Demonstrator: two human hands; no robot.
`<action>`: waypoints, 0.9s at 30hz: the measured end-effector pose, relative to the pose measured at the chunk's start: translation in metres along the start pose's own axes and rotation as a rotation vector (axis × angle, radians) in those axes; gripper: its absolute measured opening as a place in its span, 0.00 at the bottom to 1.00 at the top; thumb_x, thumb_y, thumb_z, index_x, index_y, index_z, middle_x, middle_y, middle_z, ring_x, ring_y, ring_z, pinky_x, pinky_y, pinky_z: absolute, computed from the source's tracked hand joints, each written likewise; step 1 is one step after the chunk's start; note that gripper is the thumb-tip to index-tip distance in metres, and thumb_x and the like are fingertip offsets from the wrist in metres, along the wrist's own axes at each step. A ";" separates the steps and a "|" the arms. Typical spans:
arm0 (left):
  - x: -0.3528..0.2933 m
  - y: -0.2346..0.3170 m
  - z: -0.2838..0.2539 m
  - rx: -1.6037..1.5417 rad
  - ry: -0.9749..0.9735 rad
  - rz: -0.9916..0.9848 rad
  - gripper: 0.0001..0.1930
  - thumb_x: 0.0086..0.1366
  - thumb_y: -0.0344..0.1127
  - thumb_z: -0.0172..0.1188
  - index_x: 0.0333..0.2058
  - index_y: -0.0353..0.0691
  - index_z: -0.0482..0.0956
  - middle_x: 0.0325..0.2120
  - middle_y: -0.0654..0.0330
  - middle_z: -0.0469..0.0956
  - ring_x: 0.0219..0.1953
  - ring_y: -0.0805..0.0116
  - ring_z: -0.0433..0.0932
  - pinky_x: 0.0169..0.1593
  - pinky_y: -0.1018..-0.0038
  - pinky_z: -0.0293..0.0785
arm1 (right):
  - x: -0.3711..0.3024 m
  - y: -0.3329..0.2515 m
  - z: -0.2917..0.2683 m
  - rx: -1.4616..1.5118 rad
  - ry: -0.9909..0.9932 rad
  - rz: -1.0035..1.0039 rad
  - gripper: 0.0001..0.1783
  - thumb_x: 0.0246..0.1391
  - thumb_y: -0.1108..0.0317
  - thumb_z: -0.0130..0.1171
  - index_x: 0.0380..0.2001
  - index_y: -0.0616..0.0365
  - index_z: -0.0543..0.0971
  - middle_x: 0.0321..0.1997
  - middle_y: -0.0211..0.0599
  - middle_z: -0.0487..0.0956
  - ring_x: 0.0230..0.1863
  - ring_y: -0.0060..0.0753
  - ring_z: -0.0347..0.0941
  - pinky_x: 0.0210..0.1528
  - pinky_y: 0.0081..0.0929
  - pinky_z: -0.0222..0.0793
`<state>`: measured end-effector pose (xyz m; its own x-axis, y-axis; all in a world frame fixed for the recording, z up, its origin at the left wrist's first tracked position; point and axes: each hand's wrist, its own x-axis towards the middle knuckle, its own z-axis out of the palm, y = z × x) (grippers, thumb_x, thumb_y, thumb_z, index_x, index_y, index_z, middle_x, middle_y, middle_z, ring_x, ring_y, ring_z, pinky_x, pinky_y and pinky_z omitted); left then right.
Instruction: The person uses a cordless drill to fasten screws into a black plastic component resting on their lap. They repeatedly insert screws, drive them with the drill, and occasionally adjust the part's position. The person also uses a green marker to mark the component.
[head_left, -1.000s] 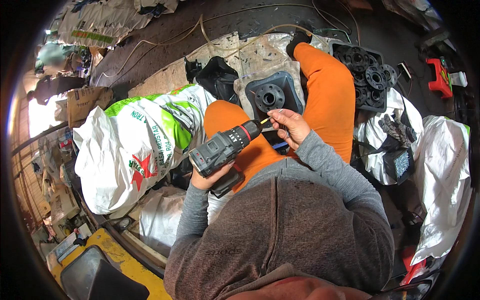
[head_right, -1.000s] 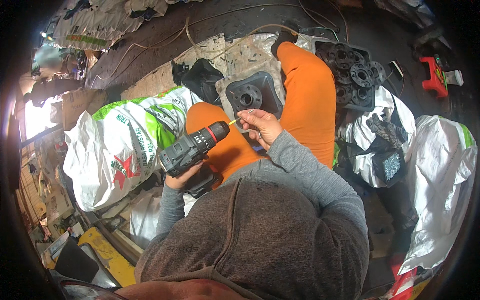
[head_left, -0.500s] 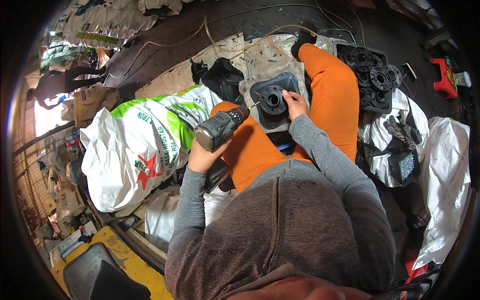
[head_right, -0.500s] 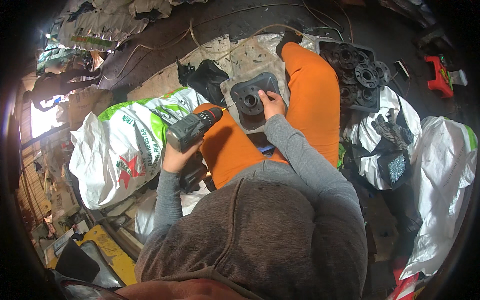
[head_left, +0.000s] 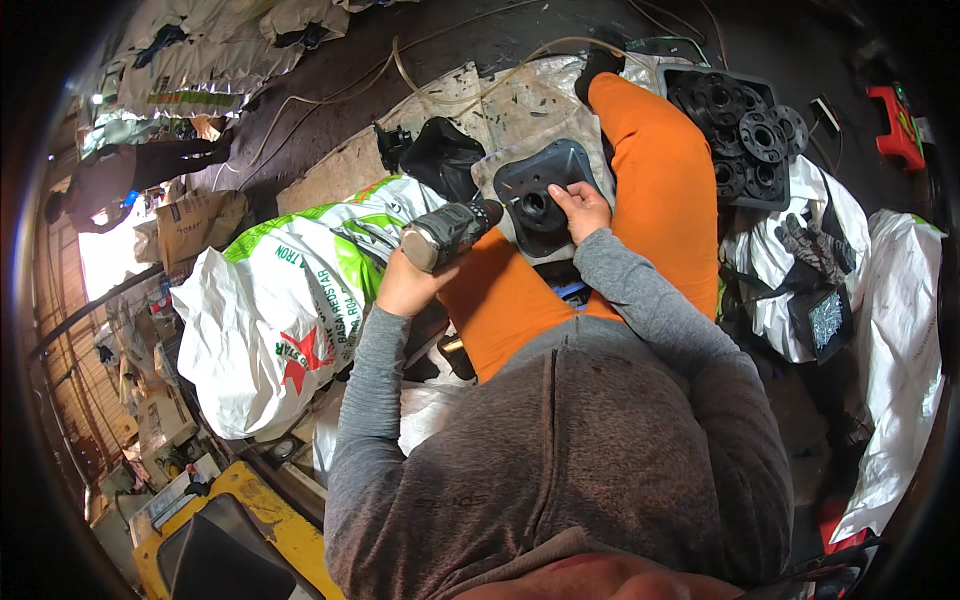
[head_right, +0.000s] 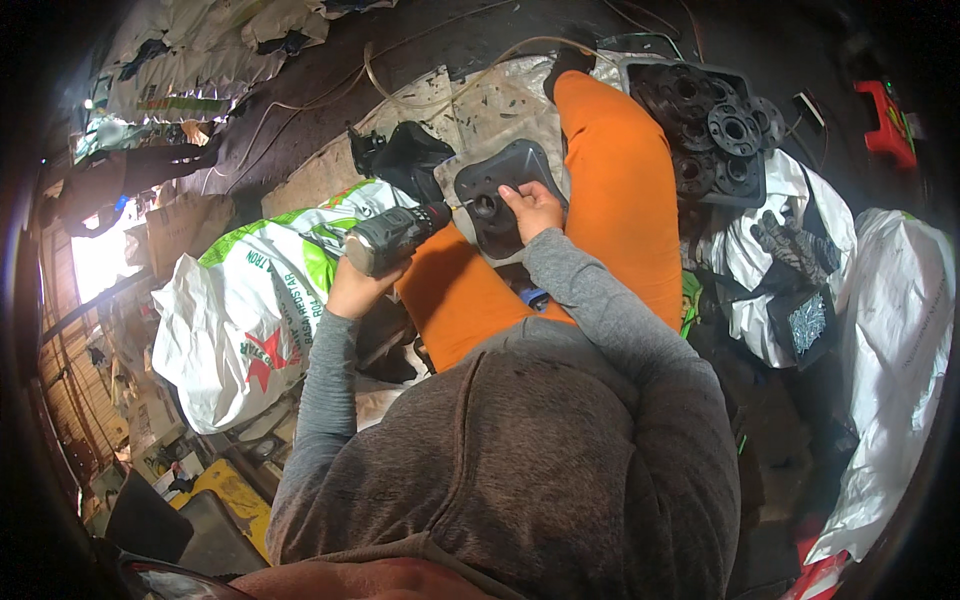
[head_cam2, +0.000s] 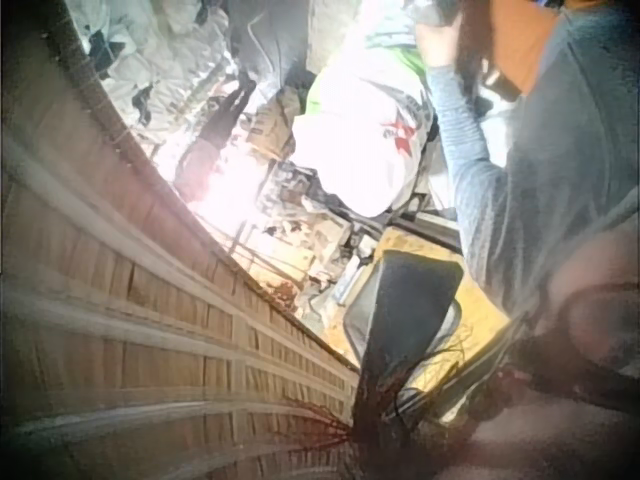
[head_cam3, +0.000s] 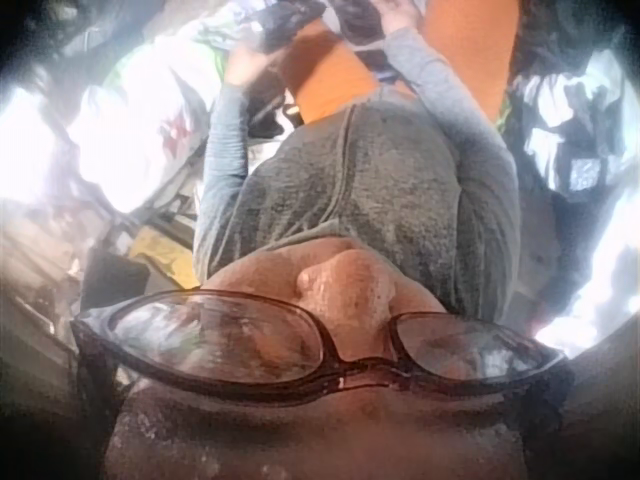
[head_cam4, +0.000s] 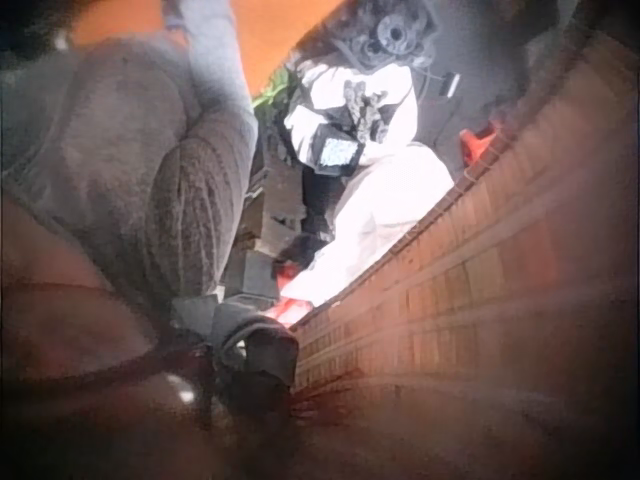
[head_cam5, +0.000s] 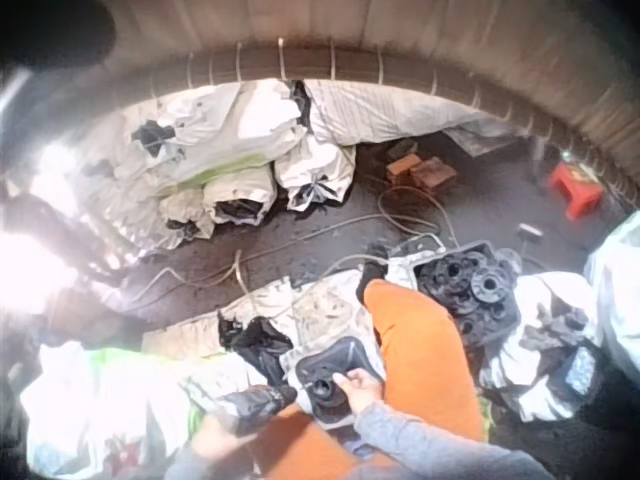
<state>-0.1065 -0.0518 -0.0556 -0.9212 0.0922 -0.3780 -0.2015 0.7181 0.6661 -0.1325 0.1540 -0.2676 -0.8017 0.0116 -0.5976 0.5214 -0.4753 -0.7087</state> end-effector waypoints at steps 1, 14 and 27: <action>0.001 0.001 -0.002 -0.002 -0.004 0.021 0.19 0.52 0.32 0.68 0.44 0.36 0.77 0.39 0.58 0.80 0.40 0.67 0.79 0.46 0.71 0.74 | -0.004 -0.006 0.002 -0.011 -0.005 0.005 0.13 0.51 0.65 0.67 0.28 0.60 0.74 0.21 0.24 0.75 0.22 0.14 0.65 0.25 0.17 0.63; 0.025 0.006 0.001 0.098 -0.036 -0.071 0.17 0.54 0.34 0.69 0.42 0.38 0.80 0.32 0.60 0.82 0.27 0.72 0.79 0.33 0.75 0.76 | -0.006 -0.008 0.014 0.135 0.010 0.036 0.15 0.52 0.63 0.67 0.24 0.51 0.69 0.14 0.17 0.63 0.09 0.11 0.50 0.10 0.19 0.43; 0.034 0.011 0.002 0.112 -0.091 -0.144 0.16 0.54 0.34 0.68 0.42 0.40 0.81 0.27 0.65 0.81 0.20 0.80 0.74 0.24 0.78 0.72 | -0.004 0.003 0.014 0.144 0.047 0.055 0.14 0.53 0.62 0.67 0.25 0.52 0.70 0.15 0.20 0.66 0.10 0.11 0.51 0.11 0.18 0.44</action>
<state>-0.1395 -0.0399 -0.0624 -0.8505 0.0417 -0.5242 -0.2860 0.7999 0.5276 -0.1320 0.1407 -0.2623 -0.7569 0.0221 -0.6532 0.5139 -0.5973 -0.6157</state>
